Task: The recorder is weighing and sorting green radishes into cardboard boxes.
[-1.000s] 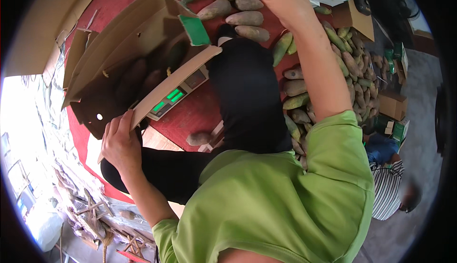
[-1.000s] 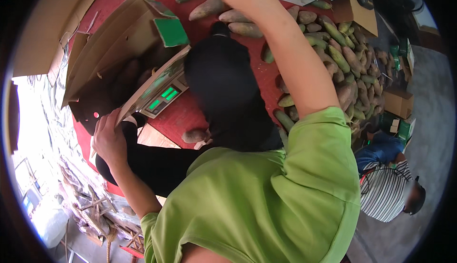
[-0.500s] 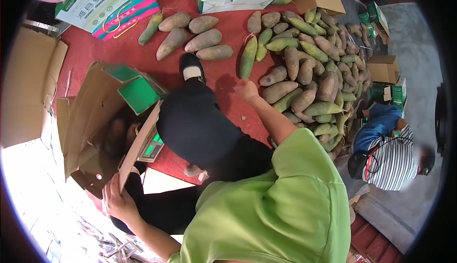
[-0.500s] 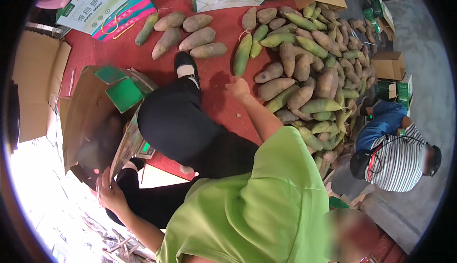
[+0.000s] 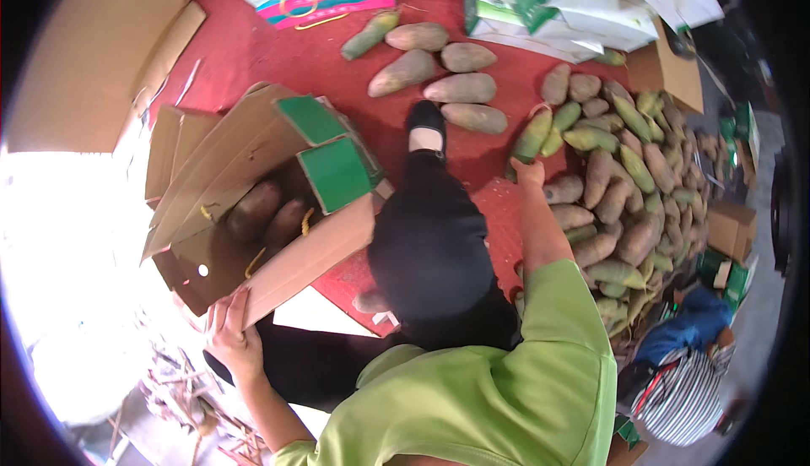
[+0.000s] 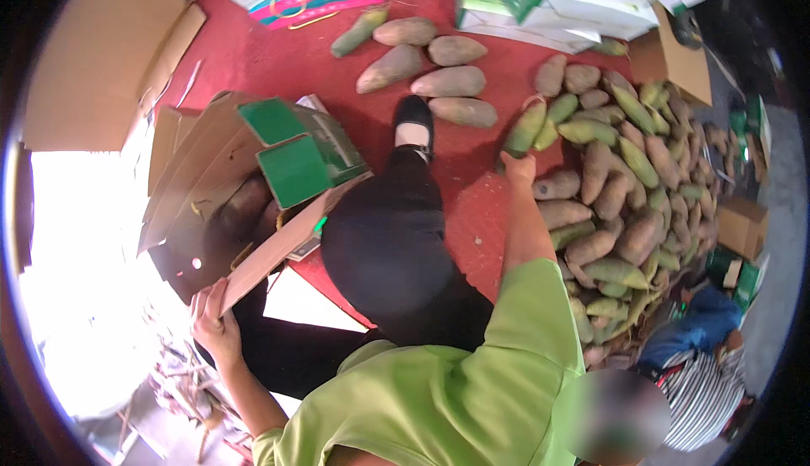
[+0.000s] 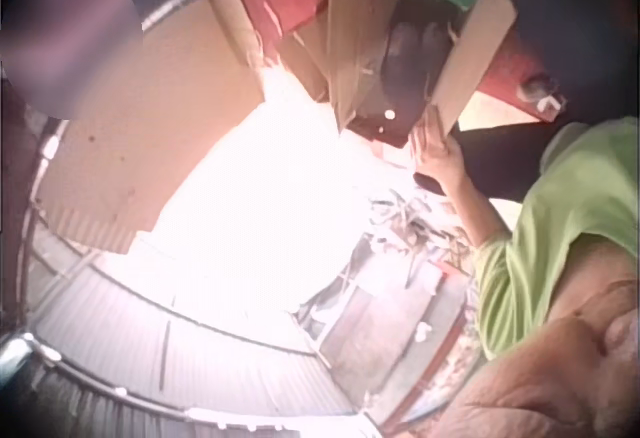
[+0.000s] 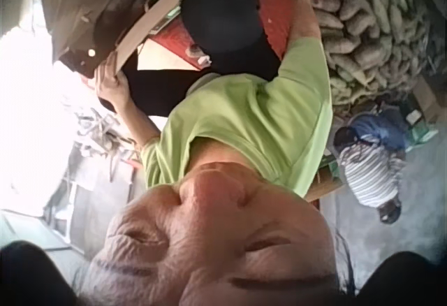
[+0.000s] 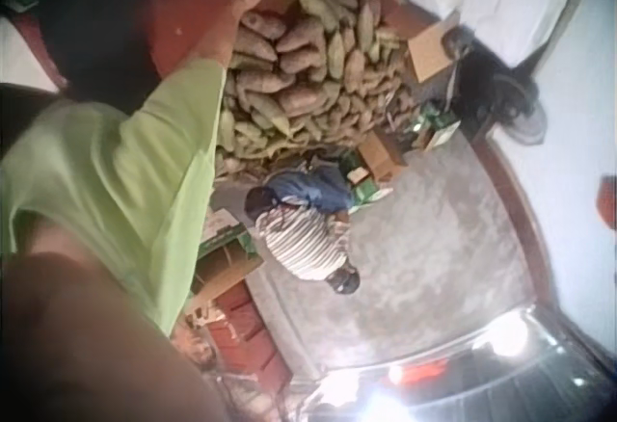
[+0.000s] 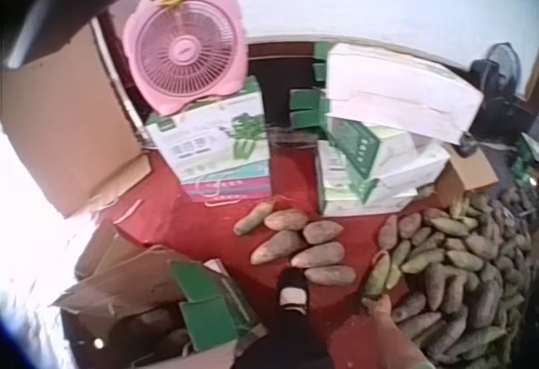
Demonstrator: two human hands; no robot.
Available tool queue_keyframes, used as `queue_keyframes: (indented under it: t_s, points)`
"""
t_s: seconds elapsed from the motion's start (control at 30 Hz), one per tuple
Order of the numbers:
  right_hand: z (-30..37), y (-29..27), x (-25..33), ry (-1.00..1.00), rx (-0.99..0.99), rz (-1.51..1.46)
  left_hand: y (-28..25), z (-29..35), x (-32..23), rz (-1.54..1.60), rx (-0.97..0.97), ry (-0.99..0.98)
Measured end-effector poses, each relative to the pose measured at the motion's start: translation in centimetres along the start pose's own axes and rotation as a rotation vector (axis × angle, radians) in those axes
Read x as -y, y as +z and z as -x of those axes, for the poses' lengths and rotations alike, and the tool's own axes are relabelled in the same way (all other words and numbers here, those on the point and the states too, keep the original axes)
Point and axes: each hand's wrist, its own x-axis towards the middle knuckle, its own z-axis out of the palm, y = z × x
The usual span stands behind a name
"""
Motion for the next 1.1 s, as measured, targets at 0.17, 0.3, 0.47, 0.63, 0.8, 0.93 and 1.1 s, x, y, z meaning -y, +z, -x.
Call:
queue_keyframes:
  t_s: [0.17, 0.3, 0.47, 0.63, 0.8, 0.93, 1.1]
  points:
    - [2.3, -1.1, 3.8, 0.153, 0.125, -0.125, -0.5, -0.1, -0.1, -0.015, -0.039, -0.003]
    - [1.0, -1.7, 2.6, 0.217, 0.214, -0.248, -0.3, -0.5, 0.1, -0.033, -0.059, 0.027]
    - [4.7, -4.6, 5.8, 0.407, 0.421, -0.525, -0.4, 0.0, 0.5, -0.045, -0.072, 0.039]
    - [7.8, -9.2, 9.5, -0.010, 1.033, -0.948, -0.4, -0.2, 0.4, -0.035, -0.089, 0.055]
    - [16.0, -17.9, 22.9, -0.632, 0.952, -0.660, -0.4, 0.0, 0.8, -0.067, -0.110, 0.070]
    - [21.4, -22.7, 31.2, -0.878, 1.005, -0.537, -0.2, 0.2, 1.0, -0.088, -0.121, 0.065]
    - [28.0, -23.1, 39.3, -1.511, 1.074, -0.151, -0.1, 0.7, 1.1, -0.102, -0.134, 0.073]
